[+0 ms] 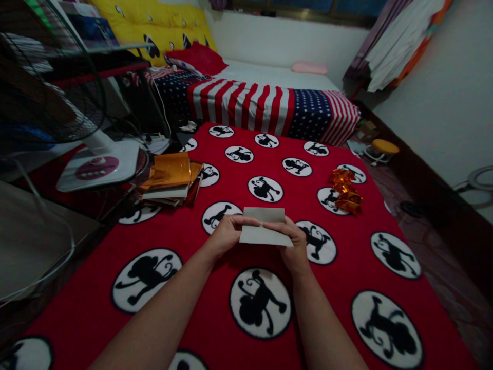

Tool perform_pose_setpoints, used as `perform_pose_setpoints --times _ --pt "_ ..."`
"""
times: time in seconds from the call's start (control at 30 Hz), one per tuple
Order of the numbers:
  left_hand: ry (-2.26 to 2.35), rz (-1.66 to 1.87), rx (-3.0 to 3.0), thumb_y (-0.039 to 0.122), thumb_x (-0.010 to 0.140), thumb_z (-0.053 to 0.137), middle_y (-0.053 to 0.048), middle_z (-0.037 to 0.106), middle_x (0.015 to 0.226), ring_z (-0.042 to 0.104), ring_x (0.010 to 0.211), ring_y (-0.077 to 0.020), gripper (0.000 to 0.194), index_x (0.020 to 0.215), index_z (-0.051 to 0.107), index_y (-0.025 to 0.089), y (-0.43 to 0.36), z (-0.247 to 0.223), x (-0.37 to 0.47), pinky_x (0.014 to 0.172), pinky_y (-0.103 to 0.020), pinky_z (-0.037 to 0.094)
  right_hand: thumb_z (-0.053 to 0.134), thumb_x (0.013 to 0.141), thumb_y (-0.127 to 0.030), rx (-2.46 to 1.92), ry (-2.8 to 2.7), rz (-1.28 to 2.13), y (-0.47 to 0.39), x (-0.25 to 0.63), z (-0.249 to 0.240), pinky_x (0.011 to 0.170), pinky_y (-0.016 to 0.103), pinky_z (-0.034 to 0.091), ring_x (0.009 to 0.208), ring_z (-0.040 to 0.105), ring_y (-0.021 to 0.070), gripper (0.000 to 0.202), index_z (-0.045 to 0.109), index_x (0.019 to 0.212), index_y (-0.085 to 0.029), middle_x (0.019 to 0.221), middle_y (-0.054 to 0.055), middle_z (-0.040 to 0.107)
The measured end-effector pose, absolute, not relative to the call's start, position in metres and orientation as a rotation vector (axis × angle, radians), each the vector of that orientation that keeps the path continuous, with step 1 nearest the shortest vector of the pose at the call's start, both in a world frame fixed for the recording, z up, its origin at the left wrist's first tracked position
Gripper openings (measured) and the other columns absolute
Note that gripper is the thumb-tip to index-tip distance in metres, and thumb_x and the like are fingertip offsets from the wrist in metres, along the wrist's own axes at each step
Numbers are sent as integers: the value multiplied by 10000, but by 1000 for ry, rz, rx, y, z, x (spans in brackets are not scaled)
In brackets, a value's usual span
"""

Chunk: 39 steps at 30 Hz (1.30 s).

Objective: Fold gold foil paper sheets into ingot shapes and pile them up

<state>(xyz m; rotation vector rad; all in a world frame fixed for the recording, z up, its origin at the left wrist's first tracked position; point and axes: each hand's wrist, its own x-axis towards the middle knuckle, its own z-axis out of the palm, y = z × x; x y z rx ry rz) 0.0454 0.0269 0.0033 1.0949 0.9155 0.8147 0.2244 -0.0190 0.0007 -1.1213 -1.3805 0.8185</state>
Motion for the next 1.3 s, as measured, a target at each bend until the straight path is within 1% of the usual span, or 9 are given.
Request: perform_pose_setpoints --times 0.2,0.3,0.4,0.6,0.73,0.87,1.0,1.13,1.3 --pt "995 849 1120 285 493 866 -73 744 751 651 620 -160 403 852 779 125 31 -2 42 623 -246 500 731 755 -240 -1121 -1359 910 -16 226 -4 801 301 497 972 628 213 187 764 936 -273 1054 57 619" --pt "1013 895 1163 329 508 868 -92 746 833 660 673 -172 411 851 778 121 34 -5 39 647 -248 503 739 745 -256 -1136 -1291 941 -14 227 -6 817 295 496 1025 608 218 155 767 897 -259 1120 61 592" --pt "991 921 1233 351 526 864 -94 737 929 669 761 -189 404 854 779 132 34 -5 38 699 -256 512 697 790 -306 -1167 -1301 937 -13 229 -4 808 296 494 1019 605 219 119 770 855 -239 1109 70 606" --pt "969 910 1370 382 645 796 -76 719 915 655 799 -190 336 884 780 146 33 -2 38 721 -258 508 675 810 -374 -1194 -1302 911 -13 231 -4 868 323 481 1023 602 229 198 748 715 -216 1081 72 654" --pt "961 893 1336 434 740 710 -63 713 865 640 760 -167 328 851 777 133 33 -3 39 690 -236 499 636 840 -409 -1229 -1251 940 -13 231 -7 844 327 499 994 615 225 249 752 744 -211 1106 78 645" --pt "929 901 1216 477 755 676 -50 702 866 640 787 -170 362 809 762 129 32 -6 43 732 -257 530 707 771 -421 -1272 -1163 899 -13 230 -10 793 341 527 941 627 239 238 738 716 -191 1049 90 662" --pt "954 883 1204 439 754 676 -49 700 834 643 785 -177 331 791 742 117 32 -8 44 738 -272 532 753 714 -396 -1272 -1077 918 -12 228 -9 716 330 538 844 632 216 222 718 794 -192 1000 70 667" --pt "995 870 1220 358 710 717 -55 719 829 649 783 -189 303 876 744 106 33 -6 43 721 -263 515 766 680 -347 -1294 -1097 915 -12 228 -5 654 283 502 760 602 180 195 663 676 -183 870 47 644" --pt "972 890 1053 441 657 760 -65 729 803 664 744 -187 383 829 745 100 32 -3 46 732 -288 535 760 672 -312 -1313 -1153 879 -10 226 -7 594 249 455 661 556 141 219 595 597 -188 719 1 600"
